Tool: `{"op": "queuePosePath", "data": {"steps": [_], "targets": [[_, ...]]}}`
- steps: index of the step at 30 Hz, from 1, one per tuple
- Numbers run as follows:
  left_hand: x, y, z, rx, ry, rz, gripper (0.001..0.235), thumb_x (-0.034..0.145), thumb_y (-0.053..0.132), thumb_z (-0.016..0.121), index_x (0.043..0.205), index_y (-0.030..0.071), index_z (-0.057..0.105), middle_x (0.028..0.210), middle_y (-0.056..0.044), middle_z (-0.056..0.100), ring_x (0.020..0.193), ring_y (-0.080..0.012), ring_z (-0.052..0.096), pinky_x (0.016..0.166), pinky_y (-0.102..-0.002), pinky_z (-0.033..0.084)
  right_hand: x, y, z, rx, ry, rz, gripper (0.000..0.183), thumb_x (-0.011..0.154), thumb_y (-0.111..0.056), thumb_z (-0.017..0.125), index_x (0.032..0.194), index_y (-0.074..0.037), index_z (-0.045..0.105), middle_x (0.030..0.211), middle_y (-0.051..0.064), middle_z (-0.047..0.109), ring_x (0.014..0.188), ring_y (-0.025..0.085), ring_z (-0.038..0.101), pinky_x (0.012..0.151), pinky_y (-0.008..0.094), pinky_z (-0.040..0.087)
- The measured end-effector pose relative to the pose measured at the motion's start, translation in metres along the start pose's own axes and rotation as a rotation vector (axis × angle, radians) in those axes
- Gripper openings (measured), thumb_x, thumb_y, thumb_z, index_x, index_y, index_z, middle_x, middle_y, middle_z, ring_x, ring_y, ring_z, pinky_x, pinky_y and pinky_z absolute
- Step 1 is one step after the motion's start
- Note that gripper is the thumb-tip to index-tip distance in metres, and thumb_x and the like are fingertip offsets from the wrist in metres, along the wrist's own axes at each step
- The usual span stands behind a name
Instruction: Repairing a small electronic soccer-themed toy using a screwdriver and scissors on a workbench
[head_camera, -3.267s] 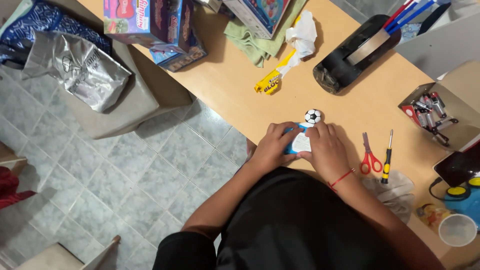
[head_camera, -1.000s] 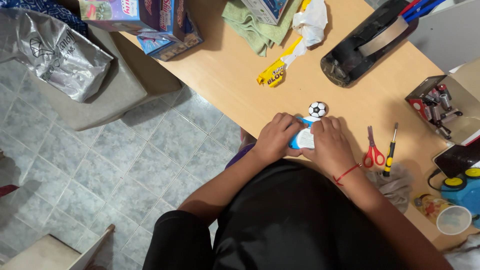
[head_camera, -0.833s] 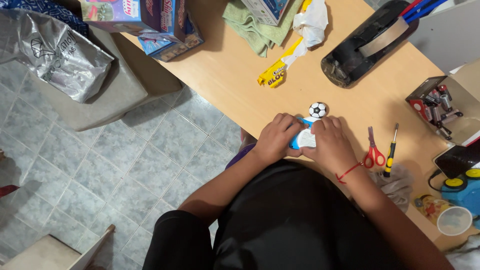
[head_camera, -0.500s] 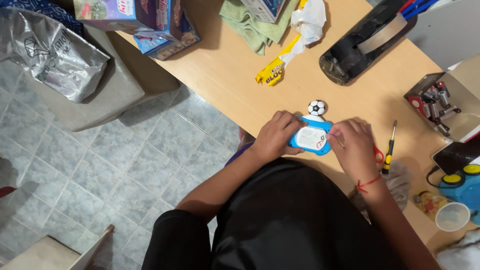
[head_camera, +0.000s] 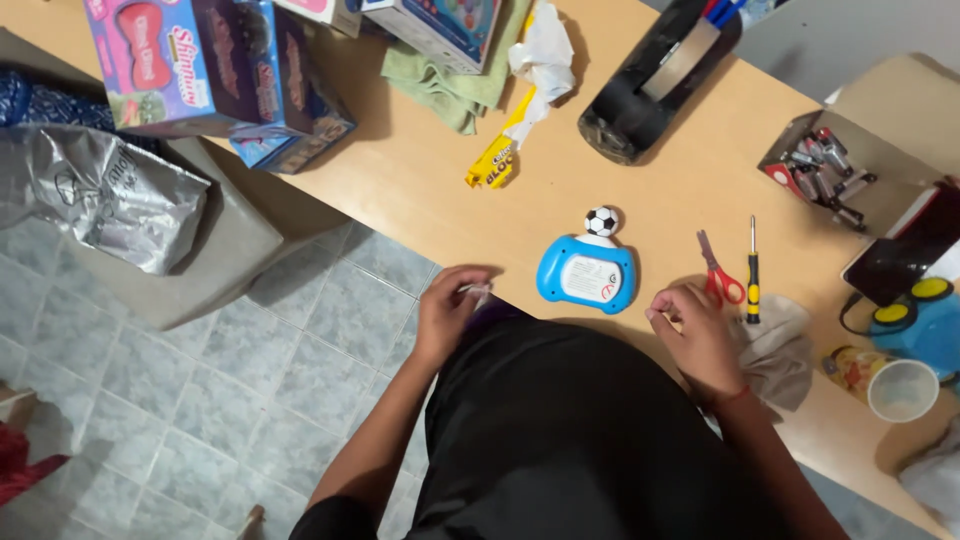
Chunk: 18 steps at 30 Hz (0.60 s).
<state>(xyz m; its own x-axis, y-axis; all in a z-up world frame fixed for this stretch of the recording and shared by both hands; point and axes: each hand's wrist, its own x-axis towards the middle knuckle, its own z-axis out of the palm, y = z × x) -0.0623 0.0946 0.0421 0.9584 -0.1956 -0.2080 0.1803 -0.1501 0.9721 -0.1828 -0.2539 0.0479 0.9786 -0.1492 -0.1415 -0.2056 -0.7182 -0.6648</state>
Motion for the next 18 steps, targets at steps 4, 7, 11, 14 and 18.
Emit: {"op": "queuePosePath", "data": {"steps": [4,7,11,14,18], "targets": [[-0.023,-0.050,-0.018,0.086,-0.012,-0.095,0.022,0.080,0.001,0.084,0.099,0.011,0.082,0.091,-0.010,0.073,0.088,-0.0223,0.071,0.083,-0.035,0.058,-0.007,-0.002,0.009,0.139,0.029,0.006,0.013,0.085,-0.008,0.078,0.093,-0.012,0.069,0.081,0.008,0.064,0.080,0.030,0.070,0.069,0.034,0.060],[-0.030,-0.061,-0.016,-0.077,0.001,-0.243,0.018,0.082,-0.002,0.083,0.098,0.005,0.078,0.083,-0.009,0.076,0.076,-0.0134,0.070,0.076,-0.028,0.059,-0.001,-0.012,0.015,0.151,0.043,-0.095,0.014,0.084,-0.008,0.080,0.092,-0.010,0.069,0.080,0.008,0.064,0.078,0.031,0.070,0.064,0.034,0.062],[-0.035,-0.045,-0.003,-0.088,-0.085,-0.257,0.013,0.094,-0.003,0.065,0.100,0.002,0.076,0.077,-0.010,0.070,0.063,-0.0129,0.064,0.060,-0.026,0.058,0.003,-0.030,0.010,0.108,0.035,-0.123,0.013,0.085,-0.009,0.079,0.092,-0.012,0.068,0.081,0.005,0.064,0.078,0.026,0.070,0.065,0.032,0.061],[-0.036,-0.040,-0.004,0.059,-0.215,-0.209,0.022,0.098,-0.003,0.054,0.098,0.005,0.075,0.076,-0.010,0.072,0.067,-0.0172,0.067,0.064,-0.031,0.059,0.003,-0.020,0.011,0.085,0.048,-0.146,0.014,0.084,-0.009,0.079,0.092,-0.012,0.068,0.080,0.005,0.063,0.078,0.027,0.069,0.065,0.033,0.061],[-0.039,-0.034,-0.009,0.292,-0.316,-0.161,0.024,0.093,-0.001,0.051,0.087,0.010,0.071,0.072,-0.011,0.069,0.073,-0.0267,0.067,0.077,-0.039,0.055,0.002,-0.007,-0.011,-0.158,0.146,-0.177,0.014,0.089,-0.012,0.077,0.097,-0.012,0.066,0.087,0.006,0.059,0.087,0.031,0.066,0.073,0.042,0.057]]}}
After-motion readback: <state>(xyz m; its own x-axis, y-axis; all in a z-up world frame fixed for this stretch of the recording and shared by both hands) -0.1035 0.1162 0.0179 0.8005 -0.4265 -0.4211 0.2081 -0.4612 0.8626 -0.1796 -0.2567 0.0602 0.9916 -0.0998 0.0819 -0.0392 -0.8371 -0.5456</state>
